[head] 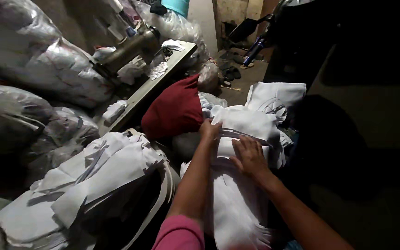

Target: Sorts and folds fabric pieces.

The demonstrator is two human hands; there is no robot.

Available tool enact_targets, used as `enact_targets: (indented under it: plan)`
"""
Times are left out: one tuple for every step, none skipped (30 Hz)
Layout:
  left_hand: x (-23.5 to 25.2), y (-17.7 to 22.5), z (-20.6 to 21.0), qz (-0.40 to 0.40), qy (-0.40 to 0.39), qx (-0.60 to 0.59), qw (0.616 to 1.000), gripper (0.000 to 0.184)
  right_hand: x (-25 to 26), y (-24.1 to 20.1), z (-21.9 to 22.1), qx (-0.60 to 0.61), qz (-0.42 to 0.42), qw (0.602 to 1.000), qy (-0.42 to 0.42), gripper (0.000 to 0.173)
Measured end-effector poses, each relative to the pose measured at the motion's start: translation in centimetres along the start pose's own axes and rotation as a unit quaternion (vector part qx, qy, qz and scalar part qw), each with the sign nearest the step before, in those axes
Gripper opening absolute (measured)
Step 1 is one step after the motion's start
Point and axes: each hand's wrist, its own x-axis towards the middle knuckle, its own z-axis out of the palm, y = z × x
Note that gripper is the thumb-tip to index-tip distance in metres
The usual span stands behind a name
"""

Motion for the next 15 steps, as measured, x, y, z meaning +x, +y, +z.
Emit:
enact_targets:
  plan:
    - [0.0,0.0,-0.2,0.023,0.021,0.006,0.999,0.044,-0.1,0.2,-0.3,0.028,-0.007,0.999,0.015,0.056]
    - [-0.2,0.2,-0.5,0.051,0.041,0.003,0.998,0.039,-0.2,0.4,-0.5,0.055,-0.012,0.998,0.036,0.057]
    - [-0.4,0.8,-0.8,0.082,0.055,-0.014,0.995,0.036,-0.2,0.7,-0.7,0.073,-0.018,0.995,0.07,0.06]
    - [-0.8,1.8,-0.9,0.116,0.064,-0.05,0.99,0.034,-0.1,1.1,-1.0,0.076,-0.021,0.991,0.109,0.065]
    - [-1.3,3.2,-1.0,0.147,0.058,-0.101,0.982,0.033,0.1,1.5,-1.2,0.072,-0.022,0.985,0.155,0.072]
    - [-2.2,5.1,-1.1,0.176,0.033,-0.155,0.971,0.032,0.6,1.8,-1.5,0.068,-0.015,0.977,0.201,0.08]
    - [-3.7,7.2,-1.3,0.201,-0.005,-0.203,0.958,0.031,1.2,2.0,-2.0,0.067,-0.003,0.969,0.237,0.088]
    - [-5.4,9.3,-1.3,0.227,-0.057,-0.248,0.94,0.029,1.9,2.1,-2.7,0.075,0.01,0.963,0.259,0.094]
    - [-7.2,11.2,-1.2,0.253,-0.111,-0.279,0.92,0.027,2.5,2.2,-3.7,0.092,0.027,0.96,0.262,0.093]
    - [-8.8,12.8,-1.2,0.277,-0.157,-0.29,0.902,0.024,2.9,2.3,-4.7,0.116,0.046,0.956,0.267,0.084]
    - [-10.0,14.1,-1.2,0.294,-0.198,-0.286,0.89,0.025,3.2,2.5,-5.8,0.148,0.06,0.946,0.281,0.069]
    - [-10.8,14.8,-1.3,0.31,-0.226,-0.27,0.883,0.028,3.4,3.0,-6.6,0.183,0.074,0.931,0.307,0.052]
    - [-11.2,14.9,-1.6,0.327,-0.236,-0.245,0.882,0.032,3.6,3.9,-7.0,0.231,0.086,0.907,0.343,0.041]
    - [-11.0,14.6,-2.0,0.34,-0.23,-0.221,0.885,0.035,3.7,4.5,-7.7,0.295,0.113,0.87,0.378,0.033]
    - [-10.5,13.8,-2.4,0.346,-0.21,-0.198,0.893,0.036,3.6,5.2,-8.5,0.348,0.137,0.834,0.404,0.029]
